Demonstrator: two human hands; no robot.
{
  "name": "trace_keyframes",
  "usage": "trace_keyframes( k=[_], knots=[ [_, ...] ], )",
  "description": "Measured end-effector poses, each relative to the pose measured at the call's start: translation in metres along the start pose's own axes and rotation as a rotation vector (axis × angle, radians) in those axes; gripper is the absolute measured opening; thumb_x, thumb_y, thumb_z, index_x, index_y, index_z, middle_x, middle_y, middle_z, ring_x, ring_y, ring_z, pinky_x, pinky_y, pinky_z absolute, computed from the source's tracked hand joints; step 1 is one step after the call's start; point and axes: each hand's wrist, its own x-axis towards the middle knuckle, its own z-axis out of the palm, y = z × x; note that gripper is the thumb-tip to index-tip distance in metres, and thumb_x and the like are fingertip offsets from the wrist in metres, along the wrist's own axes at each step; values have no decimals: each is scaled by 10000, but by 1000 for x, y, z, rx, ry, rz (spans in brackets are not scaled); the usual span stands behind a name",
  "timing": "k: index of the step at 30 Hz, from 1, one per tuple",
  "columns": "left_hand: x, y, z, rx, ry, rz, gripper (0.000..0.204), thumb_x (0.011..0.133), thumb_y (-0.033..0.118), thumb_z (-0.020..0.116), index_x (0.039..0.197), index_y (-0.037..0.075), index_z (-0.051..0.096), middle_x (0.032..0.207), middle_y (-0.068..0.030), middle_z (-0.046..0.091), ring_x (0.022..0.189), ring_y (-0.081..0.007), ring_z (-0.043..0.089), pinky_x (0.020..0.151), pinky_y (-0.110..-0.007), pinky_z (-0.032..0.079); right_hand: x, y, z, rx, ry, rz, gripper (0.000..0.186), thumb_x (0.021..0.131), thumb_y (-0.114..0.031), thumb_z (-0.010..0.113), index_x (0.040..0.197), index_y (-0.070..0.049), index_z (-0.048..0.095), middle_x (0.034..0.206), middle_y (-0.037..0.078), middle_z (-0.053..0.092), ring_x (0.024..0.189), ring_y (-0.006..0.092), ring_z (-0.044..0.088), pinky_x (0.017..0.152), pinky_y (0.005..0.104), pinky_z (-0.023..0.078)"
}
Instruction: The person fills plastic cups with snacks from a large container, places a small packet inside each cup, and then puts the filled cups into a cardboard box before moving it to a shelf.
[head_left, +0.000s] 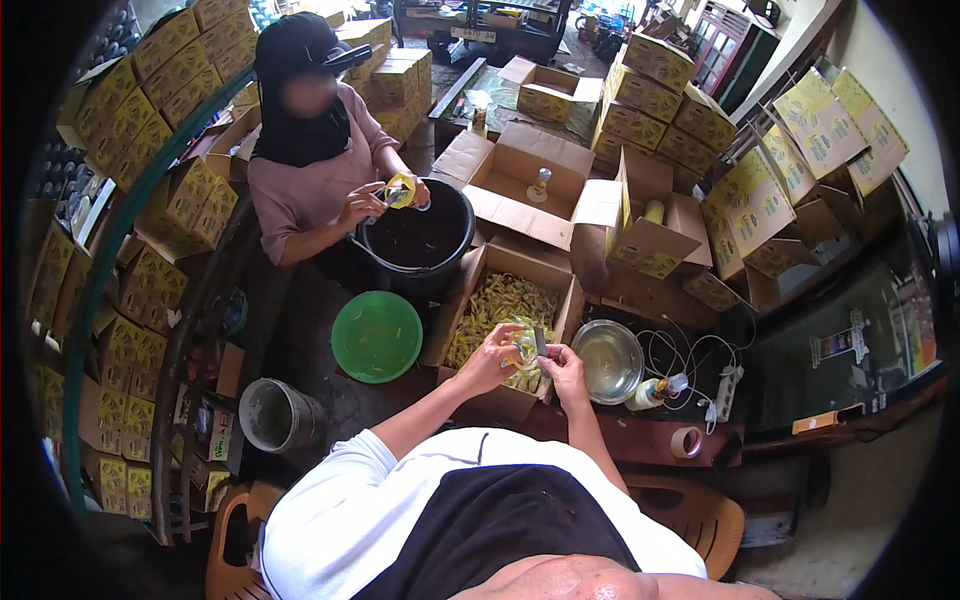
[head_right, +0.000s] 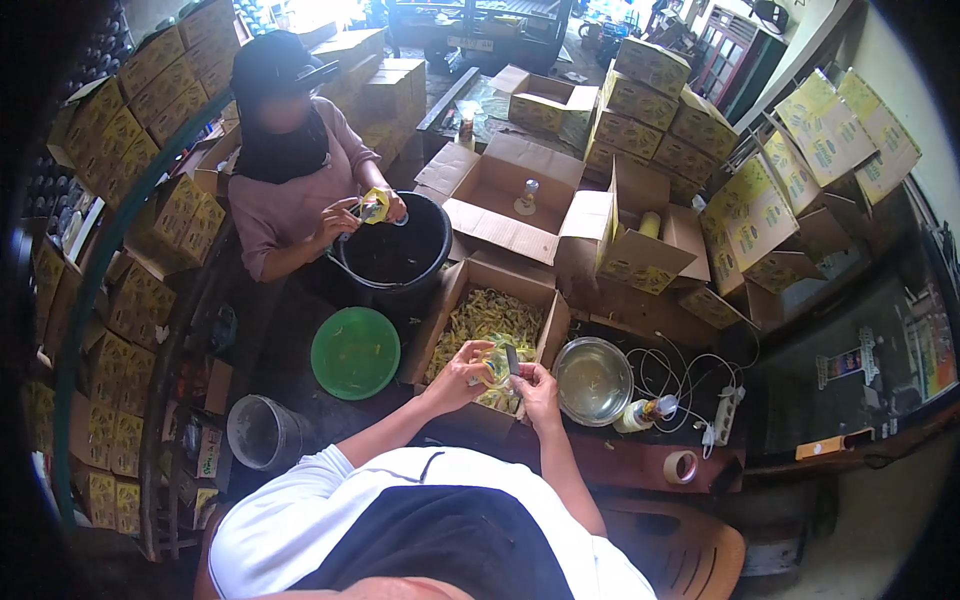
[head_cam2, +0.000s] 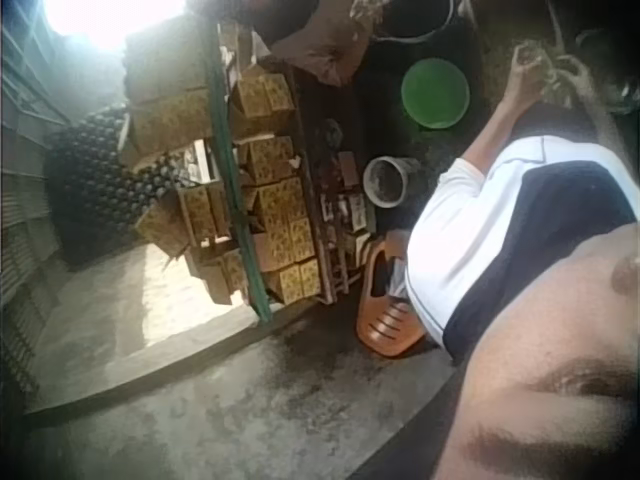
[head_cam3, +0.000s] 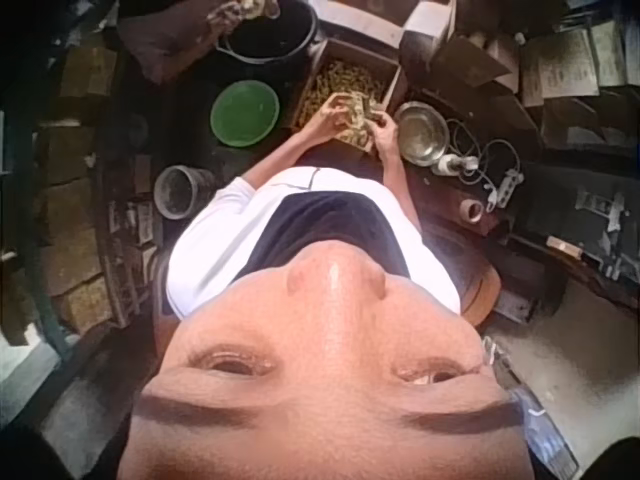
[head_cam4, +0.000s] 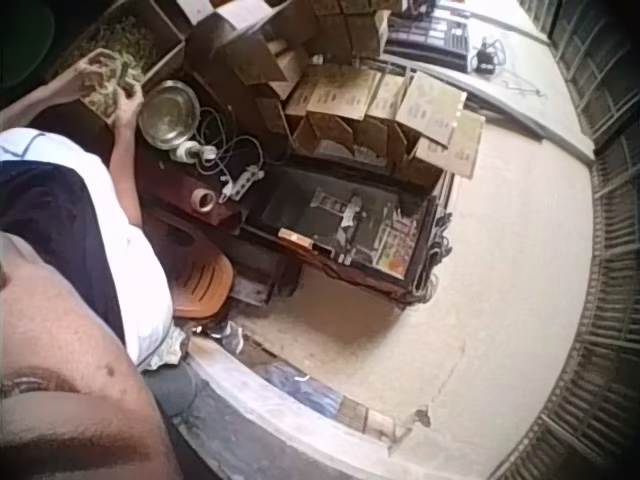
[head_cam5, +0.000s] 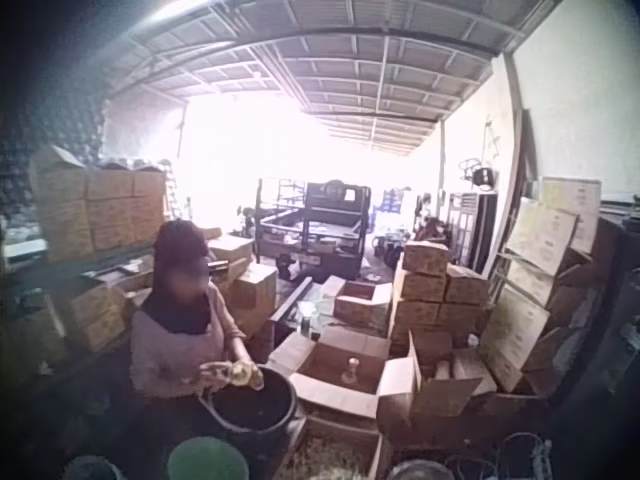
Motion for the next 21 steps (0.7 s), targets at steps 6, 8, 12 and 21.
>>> trace_keyframes(
  k=[6, 8, 12, 21],
  knots=[
    [-5, 16, 8, 73, 16, -70, 189, 675, -22, 720, 826, 56, 637, 1341, -132, 438, 1166, -326, 544, 931, -412, 515, 2, -3, -8, -52, -71, -7, 170, 859, -46, 688, 1015, 9, 650, 888, 38, 668, 812, 94, 609, 758, 259, 500],
    [-8, 21, 13, 218, 18, -101, 217, 659, 15, 728, 857, 64, 653, 1374, -127, 414, 1221, -335, 495, 958, -416, 496, 3, -3, -12, -101, -84, -27, 168, 858, -62, 694, 1005, 10, 656, 889, 36, 669, 818, 96, 611, 764, 259, 499],
    [-11, 36, 15, 448, 19, -58, 249, 650, 90, 724, 891, 60, 668, 1390, -140, 418, 1319, -329, 394, 1094, -460, 350, 9, -2, -11, -64, -106, -12, 175, 858, -61, 696, 1014, 6, 654, 890, 30, 665, 809, 90, 604, 750, 252, 492],
    [-24, 19, 20, 720, 119, -39, 148, 798, 123, 635, 930, 126, 703, 1153, -50, 593, 1247, -205, 477, 1153, -540, 139, 23, -3, 6, 76, -270, 16, 177, 866, -67, 687, 1026, -4, 641, 883, 19, 658, 795, 80, 600, 723, 239, 482]
  ],
)
